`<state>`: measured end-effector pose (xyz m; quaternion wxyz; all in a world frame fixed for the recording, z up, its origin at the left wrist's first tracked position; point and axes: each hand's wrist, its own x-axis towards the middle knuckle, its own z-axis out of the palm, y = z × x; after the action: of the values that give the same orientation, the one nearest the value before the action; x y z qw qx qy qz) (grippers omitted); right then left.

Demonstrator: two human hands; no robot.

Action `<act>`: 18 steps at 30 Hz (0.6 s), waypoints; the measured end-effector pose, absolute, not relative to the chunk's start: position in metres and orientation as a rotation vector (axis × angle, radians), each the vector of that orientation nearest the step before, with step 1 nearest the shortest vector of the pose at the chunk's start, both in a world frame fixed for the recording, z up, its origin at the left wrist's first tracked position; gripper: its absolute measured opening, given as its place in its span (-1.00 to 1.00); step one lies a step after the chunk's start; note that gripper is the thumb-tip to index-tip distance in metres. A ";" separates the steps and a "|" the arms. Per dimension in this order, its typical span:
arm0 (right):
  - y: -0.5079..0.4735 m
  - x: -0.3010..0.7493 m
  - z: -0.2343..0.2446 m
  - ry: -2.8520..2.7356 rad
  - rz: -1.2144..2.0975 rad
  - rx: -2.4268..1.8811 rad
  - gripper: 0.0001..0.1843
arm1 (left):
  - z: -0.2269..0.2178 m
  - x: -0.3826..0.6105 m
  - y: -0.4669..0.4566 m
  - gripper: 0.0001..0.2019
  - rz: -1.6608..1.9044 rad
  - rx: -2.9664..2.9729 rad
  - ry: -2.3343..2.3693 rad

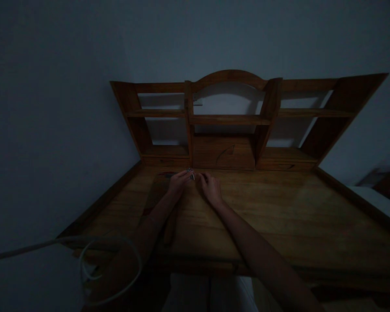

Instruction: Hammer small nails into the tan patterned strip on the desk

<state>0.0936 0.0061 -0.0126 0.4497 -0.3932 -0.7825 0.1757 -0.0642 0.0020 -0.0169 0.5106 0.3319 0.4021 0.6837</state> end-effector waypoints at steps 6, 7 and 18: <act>0.008 0.094 -0.019 -2.237 0.345 -0.842 -0.48 | -0.015 -0.066 0.001 -0.68 1.682 0.771 1.016; 0.006 0.092 -0.021 -2.282 0.336 -0.826 -0.49 | -0.016 -0.067 0.001 -0.68 1.688 0.767 1.022; 0.014 0.090 -0.031 -2.309 0.242 -1.083 -0.82 | -0.007 -0.062 -0.007 -0.75 1.762 0.735 0.936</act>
<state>0.0897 0.0136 -0.0310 0.2858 -0.4051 -0.8637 0.0905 -0.0622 -0.0070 -0.0075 0.4863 0.3020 0.3847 0.7240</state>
